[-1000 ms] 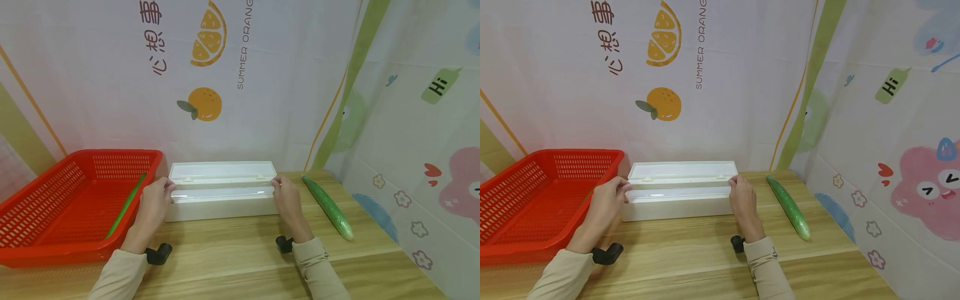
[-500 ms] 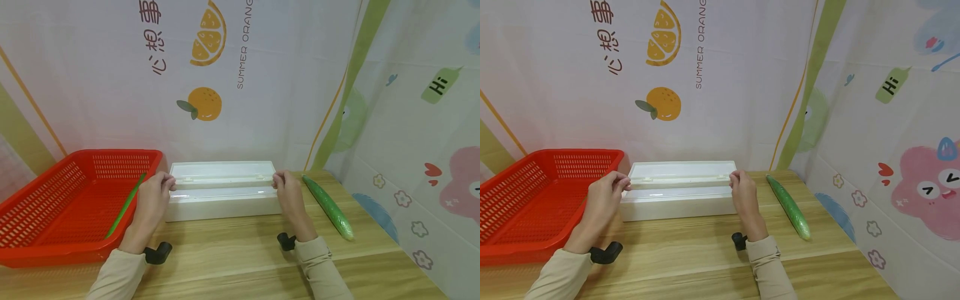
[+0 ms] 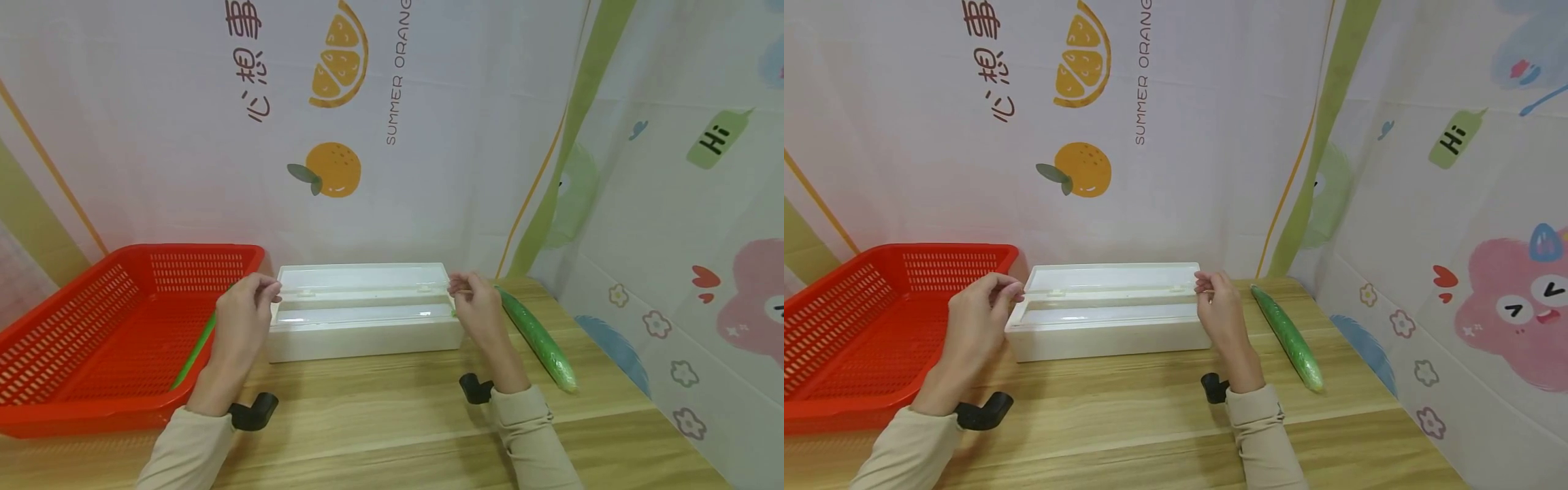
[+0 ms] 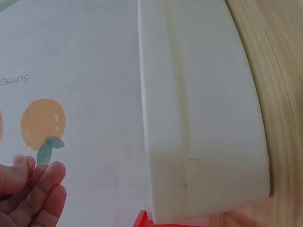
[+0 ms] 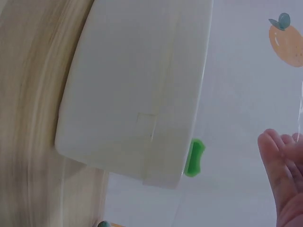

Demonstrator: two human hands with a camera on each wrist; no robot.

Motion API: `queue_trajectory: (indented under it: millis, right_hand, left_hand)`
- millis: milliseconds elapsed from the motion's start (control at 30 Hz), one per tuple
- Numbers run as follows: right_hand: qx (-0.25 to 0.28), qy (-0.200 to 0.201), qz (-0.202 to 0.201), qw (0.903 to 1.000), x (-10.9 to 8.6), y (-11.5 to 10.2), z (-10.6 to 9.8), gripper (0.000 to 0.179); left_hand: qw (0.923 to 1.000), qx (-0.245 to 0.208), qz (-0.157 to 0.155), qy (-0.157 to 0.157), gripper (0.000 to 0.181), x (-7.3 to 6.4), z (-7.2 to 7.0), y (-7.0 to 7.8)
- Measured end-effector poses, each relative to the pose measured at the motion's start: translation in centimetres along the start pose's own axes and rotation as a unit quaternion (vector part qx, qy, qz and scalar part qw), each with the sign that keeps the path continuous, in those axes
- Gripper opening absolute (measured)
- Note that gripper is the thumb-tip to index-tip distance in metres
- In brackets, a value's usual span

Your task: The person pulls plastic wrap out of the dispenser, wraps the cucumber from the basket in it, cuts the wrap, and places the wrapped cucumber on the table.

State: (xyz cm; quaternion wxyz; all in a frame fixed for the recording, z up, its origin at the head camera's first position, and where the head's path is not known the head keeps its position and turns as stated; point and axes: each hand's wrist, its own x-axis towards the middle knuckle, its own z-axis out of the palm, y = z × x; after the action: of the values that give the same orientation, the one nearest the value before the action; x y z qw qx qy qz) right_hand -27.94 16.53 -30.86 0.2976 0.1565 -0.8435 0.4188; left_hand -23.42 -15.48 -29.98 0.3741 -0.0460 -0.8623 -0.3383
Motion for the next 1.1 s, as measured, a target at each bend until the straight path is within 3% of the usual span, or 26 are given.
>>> queue_trajectory:
  millis: [333, 533, 767, 1100]
  right_hand:
    - [0.002, 0.077, -0.022, 0.9968, 0.0, -0.4, -0.2, 0.012]
    - [0.000, 0.101, -0.032, 0.9943, 0.2, -0.7, -0.4, 0.012]
    - [0.017, 0.131, -0.072, 0.9886, 0.4, -1.2, -0.5, 0.011]
    - [0.041, 0.149, -0.064, 0.9859, 0.5, -2.4, -1.0, 0.010]
  left_hand:
    - [0.9995, -0.005, 0.019, 0.026, 0.012, 0.3, -0.7, 0.2]
    - [0.9985, -0.008, 0.028, 0.046, 0.011, 0.5, -1.1, 0.6]
    - [0.9977, -0.011, 0.032, 0.060, 0.013, 0.6, -1.6, 1.1]
    - [0.9977, -0.035, 0.018, 0.054, 0.016, 0.5, -2.6, 2.0]
